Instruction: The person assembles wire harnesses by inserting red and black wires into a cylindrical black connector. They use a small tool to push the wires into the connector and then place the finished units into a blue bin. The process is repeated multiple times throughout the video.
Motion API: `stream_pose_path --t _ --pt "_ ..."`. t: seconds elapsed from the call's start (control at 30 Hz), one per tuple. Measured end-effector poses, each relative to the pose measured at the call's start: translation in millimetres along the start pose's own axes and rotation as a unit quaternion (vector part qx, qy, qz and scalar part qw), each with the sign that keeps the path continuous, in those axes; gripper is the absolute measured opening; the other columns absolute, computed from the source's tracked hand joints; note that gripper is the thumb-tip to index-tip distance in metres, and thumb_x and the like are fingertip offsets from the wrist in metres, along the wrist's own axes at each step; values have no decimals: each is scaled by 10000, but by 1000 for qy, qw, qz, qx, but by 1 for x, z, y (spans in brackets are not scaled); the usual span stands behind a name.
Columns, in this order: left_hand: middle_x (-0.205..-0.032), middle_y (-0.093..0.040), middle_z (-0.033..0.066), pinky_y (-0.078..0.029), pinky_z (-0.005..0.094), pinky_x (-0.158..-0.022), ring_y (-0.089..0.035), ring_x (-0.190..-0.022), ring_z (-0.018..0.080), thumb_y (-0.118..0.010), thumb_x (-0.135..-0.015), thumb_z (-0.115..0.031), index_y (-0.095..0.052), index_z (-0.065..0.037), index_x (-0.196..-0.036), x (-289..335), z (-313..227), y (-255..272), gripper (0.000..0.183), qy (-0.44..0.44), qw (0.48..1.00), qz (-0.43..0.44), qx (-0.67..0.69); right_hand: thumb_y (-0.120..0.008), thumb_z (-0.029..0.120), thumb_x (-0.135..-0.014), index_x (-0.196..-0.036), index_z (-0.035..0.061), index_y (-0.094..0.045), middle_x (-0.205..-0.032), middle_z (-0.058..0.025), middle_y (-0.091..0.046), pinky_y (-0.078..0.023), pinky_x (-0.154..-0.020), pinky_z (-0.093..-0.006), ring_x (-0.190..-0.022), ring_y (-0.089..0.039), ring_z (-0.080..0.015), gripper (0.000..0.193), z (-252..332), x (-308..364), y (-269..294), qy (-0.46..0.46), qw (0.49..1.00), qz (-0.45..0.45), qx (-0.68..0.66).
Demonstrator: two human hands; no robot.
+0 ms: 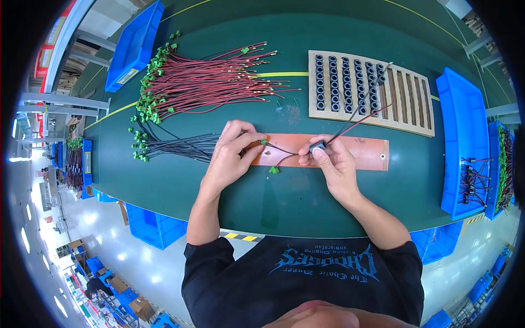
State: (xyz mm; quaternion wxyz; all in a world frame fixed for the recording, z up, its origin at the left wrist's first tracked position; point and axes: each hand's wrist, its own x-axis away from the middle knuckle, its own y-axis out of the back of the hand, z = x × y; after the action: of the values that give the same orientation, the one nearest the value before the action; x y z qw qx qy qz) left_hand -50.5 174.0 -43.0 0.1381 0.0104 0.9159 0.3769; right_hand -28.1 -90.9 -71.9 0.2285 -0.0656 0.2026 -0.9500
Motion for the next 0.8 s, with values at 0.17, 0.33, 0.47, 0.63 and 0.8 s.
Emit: stream_pose_path --t 0.17,0.33,0.47,0.63,0.8 --pt "-997 -609 58 -489 393 -780 -619 -921 275 -904 -699 -228 -730 -72 -942 1 -25 13 338 -146 983 65 -88 -573 140 -1087 -1292 0 -550 -1135 -120 -693 -588 -913 -330 -1012 -704 -184 249 1 0 -1 -12 1000 -4 -22" --pt "-968 -615 57 -496 399 -760 -625 -907 274 -893 -699 -219 -721 -72 -932 11 -34 6 325 -151 964 108 -188 -574 137 -1086 -1295 3 -549 -1138 -124 -693 -588 -912 -332 -1004 -705 -186 249 1 0 -2 -10 1000 -4 -19" --pt "-961 -675 74 -552 382 -748 -677 -894 269 -868 -737 -115 -739 -35 -974 7 -27 17 281 -118 985 92 -87 -578 134 -1084 -1299 5 -543 -1144 -125 -693 -586 -914 -335 -1003 -700 -183 253 -1 -1 1 -3 1000 -9 -26" --pt "-981 -746 109 -589 365 -754 -728 -866 275 -807 -793 25 -740 1 -990 9 -22 17 210 -39 998 48 16 -585 134 -1080 -1297 8 -539 -1149 -126 -691 -582 -915 -335 -1005 -693 -181 254 -4 -1 1 12 1000 2 -26" --pt "-968 -740 107 -583 368 -752 -720 -862 279 -792 -794 47 -727 12 -965 7 -20 14 186 -52 998 31 13 -584 128 -1080 -1298 11 -535 -1148 -127 -689 -583 -917 -337 -1004 -695 -185 253 -5 -1 1 17 999 2 -27"
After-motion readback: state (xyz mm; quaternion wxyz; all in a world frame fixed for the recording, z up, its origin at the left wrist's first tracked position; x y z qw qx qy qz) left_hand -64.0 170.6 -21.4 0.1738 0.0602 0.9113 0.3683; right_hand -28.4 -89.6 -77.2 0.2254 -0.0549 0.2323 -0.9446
